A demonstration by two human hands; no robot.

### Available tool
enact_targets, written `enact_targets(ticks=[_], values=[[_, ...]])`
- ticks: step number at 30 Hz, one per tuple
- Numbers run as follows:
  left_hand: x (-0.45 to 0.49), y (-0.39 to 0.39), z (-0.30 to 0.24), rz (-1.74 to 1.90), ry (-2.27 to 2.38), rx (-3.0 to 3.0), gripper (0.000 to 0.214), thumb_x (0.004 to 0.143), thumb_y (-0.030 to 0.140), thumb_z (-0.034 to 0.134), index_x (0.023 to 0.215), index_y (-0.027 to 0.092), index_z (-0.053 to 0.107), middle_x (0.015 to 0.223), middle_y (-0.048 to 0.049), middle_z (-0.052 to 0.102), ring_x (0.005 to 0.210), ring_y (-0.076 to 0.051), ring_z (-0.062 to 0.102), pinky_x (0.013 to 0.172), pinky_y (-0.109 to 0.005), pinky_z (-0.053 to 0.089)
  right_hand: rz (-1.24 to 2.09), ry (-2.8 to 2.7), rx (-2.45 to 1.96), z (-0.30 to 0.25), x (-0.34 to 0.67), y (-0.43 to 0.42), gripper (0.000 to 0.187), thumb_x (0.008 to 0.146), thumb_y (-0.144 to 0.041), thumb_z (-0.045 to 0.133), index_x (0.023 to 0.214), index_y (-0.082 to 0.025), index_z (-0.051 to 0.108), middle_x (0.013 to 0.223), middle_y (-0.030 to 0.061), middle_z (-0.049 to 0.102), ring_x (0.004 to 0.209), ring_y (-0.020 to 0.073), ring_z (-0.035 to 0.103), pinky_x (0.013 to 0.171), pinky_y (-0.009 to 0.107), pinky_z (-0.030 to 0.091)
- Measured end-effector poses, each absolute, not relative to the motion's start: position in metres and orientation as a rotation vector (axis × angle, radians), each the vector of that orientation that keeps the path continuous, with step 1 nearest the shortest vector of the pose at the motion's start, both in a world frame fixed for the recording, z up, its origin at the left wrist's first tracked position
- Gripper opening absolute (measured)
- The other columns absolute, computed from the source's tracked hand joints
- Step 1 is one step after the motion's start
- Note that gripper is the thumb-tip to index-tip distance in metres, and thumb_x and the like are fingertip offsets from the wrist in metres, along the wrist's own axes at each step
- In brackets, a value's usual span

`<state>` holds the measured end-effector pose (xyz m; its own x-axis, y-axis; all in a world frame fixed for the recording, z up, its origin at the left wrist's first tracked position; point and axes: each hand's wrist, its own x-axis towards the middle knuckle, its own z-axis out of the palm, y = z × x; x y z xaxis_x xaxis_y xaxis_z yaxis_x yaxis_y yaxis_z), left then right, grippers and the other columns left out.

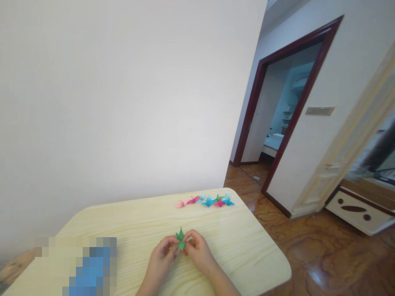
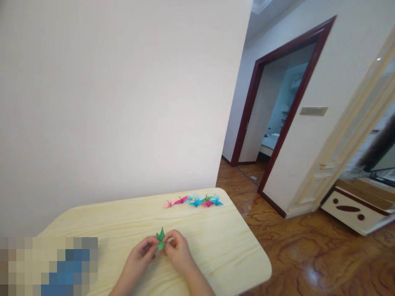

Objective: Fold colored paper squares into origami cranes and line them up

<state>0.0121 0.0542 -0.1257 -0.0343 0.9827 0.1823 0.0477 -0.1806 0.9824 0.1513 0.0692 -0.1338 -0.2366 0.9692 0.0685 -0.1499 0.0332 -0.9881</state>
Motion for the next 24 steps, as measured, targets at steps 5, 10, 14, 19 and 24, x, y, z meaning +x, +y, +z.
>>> enact_targets(ticks=[5, 10, 14, 19, 24], values=[[0.0098, 0.0531, -0.1203, 1.318, 1.142, 1.34, 0.03, 0.064, 0.047, 0.064, 0.069, 0.018, 0.069, 0.07, -0.0048, 0.068, 0.06, -0.019, 0.06, 0.053, -0.027, 0.049, 1.391, -1.298, -0.899, -0.1373, 0.1554, 0.0733, 0.012, 0.067, -0.027, 0.063, 0.068, -0.019, 0.054, 0.051, -0.0048, 0.055, 0.047, 0.0109, 0.05, 0.048, 0.021, 0.035], [0.0106, 0.0545, -0.1244, 1.326, 1.162, 1.304, 0.024, 0.057, 0.039, 0.073, 0.067, 0.017, 0.067, 0.066, -0.0035, 0.068, 0.063, -0.019, 0.061, 0.058, -0.027, 0.049, 1.338, -1.32, -0.896, -0.1372, 0.1581, 0.0739, 0.013, 0.063, -0.025, 0.069, 0.065, -0.018, 0.058, 0.063, -0.0011, 0.06, 0.062, 0.0152, 0.057, 0.062, 0.026, 0.042], [0.0106, 0.0551, -0.1242, 1.357, 1.166, 1.286, 0.023, 0.057, 0.037, 0.073, 0.058, 0.018, 0.059, 0.055, 0.0014, 0.061, 0.055, -0.016, 0.058, 0.054, -0.025, 0.047, 1.343, -1.282, -0.843, -0.134, 0.1564, 0.0701, 0.019, 0.064, -0.024, 0.068, 0.075, -0.02, 0.053, 0.07, -0.0013, 0.061, 0.066, 0.0154, 0.059, 0.063, 0.026, 0.042], [0.0116, 0.0525, -0.1208, 1.392, 1.155, 1.292, 0.029, 0.059, 0.036, 0.072, 0.054, 0.021, 0.047, 0.055, 0.004, 0.057, 0.053, -0.013, 0.056, 0.052, -0.023, 0.046, 1.346, -1.279, -0.888, -0.1338, 0.1552, 0.0695, 0.025, 0.064, -0.018, 0.065, 0.08, -0.02, 0.046, 0.069, -0.0026, 0.059, 0.059, 0.0125, 0.057, 0.056, 0.023, 0.04], [0.0146, 0.0507, -0.1231, 1.404, 1.185, 1.31, 0.032, 0.058, 0.036, 0.072, 0.052, 0.021, 0.044, 0.052, 0.0049, 0.054, 0.05, -0.013, 0.054, 0.05, -0.023, 0.045, 1.153, -1.37, -1.018, -0.1301, 0.1573, 0.0687, 0.021, 0.062, -0.011, 0.061, 0.076, -0.019, 0.046, 0.064, -0.0034, 0.058, 0.058, 0.0122, 0.055, 0.055, 0.022, 0.039]])
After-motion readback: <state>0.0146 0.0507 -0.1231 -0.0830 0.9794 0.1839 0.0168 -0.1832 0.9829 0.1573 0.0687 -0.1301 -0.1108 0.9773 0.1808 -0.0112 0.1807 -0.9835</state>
